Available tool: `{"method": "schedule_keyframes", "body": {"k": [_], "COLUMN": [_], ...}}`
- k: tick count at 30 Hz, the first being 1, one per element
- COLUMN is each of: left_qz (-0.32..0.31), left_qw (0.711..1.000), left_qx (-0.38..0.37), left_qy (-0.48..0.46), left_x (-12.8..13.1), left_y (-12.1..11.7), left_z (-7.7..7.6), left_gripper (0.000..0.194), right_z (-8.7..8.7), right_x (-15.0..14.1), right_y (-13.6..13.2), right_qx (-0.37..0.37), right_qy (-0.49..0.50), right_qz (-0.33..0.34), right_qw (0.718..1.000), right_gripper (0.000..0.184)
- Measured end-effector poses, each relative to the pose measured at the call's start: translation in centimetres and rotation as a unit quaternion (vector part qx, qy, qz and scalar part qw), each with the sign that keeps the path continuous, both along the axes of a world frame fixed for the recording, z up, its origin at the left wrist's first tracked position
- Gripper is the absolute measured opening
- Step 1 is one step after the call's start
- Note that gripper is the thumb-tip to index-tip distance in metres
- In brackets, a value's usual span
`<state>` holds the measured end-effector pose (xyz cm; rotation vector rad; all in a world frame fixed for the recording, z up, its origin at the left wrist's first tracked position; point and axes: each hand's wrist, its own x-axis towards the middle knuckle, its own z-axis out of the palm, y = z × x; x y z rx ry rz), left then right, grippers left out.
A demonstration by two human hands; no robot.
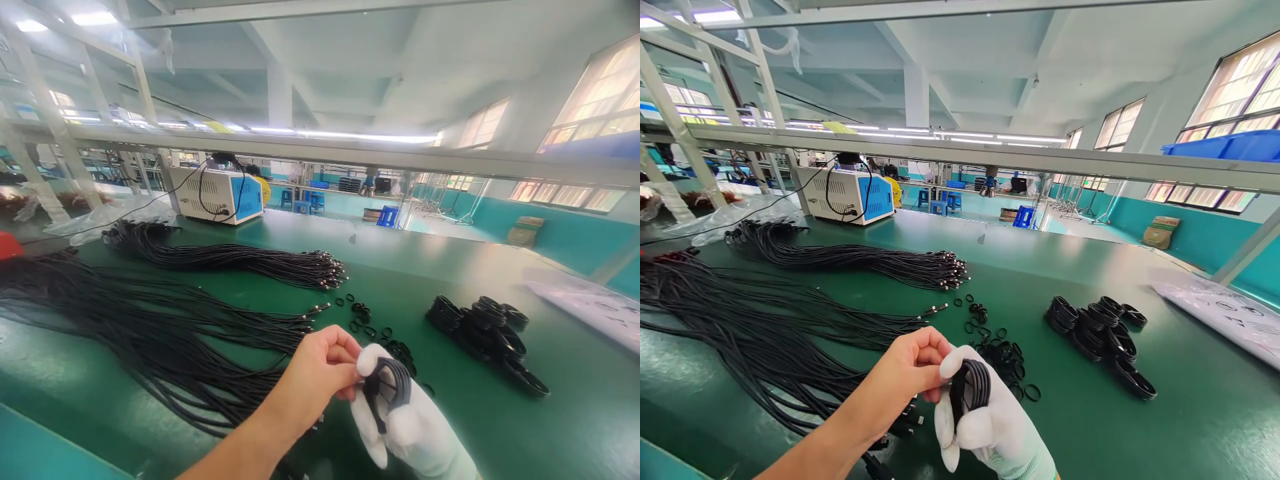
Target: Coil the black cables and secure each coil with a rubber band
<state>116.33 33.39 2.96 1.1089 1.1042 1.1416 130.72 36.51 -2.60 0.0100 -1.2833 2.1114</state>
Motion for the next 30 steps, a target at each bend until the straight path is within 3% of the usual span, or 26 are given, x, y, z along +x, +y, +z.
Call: {"method": "schedule_keyframes", "body": {"k": [3, 5, 8, 11, 16, 20, 24, 27, 30], "left_qz": [0.004, 0.033, 0.051, -0.013, -0.002, 0.013, 0.016, 0.011, -0.058], "left_qw": [0.999, 0.991, 0.942, 0.895, 0.922, 0.934, 0.946, 0.960, 0.979], "left_qx": [0.027, 0.071, 0.162, 0.215, 0.173, 0.142, 0.123, 0.110, 0.058], "left_qy": [0.034, 0.111, 0.291, 0.390, 0.345, 0.327, 0.298, 0.258, 0.189], "left_x": [-0.2, -0.9, -1.5, -1.2, -1.2, -1.7, -1.8, -2.5, -3.7], "left_y": [0.1, 0.0, -0.3, -0.1, 0.9, 1.4, 1.7, 1.9, 2.1], "left_z": [0.0, 0.6, 2.0, 2.3, 0.4, -0.7, -0.9, -0.8, -0.4], "left_gripper": [0.017, 0.021, 0.033, 0.042, 0.036, 0.026, 0.021, 0.027, 0.033], "right_z": [-0.1, 0.2, 0.5, 0.2, -0.6, -0.8, -0.7, -0.6, -0.7], "right_x": [0.3, 0.5, 0.4, -0.3, -1.3, -1.4, -1.3, -1.6, -2.1], "right_y": [0.4, 0.6, 0.6, 0.6, 0.8, 0.8, 0.6, 0.5, 0.5], "right_qx": [0.001, -0.009, -0.022, -0.061, -0.201, -0.265, -0.263, -0.245, -0.241], "right_qy": [0.000, -0.021, -0.075, -0.059, -0.045, -0.050, -0.033, -0.034, -0.068], "right_qz": [-0.021, -0.028, -0.005, 0.029, 0.094, 0.084, 0.080, 0.025, -0.043], "right_qw": [1.000, 0.999, 0.997, 0.996, 0.974, 0.959, 0.961, 0.969, 0.967], "right_gripper": [0.053, 0.057, 0.060, 0.059, 0.069, 0.050, 0.040, 0.042, 0.039]}}
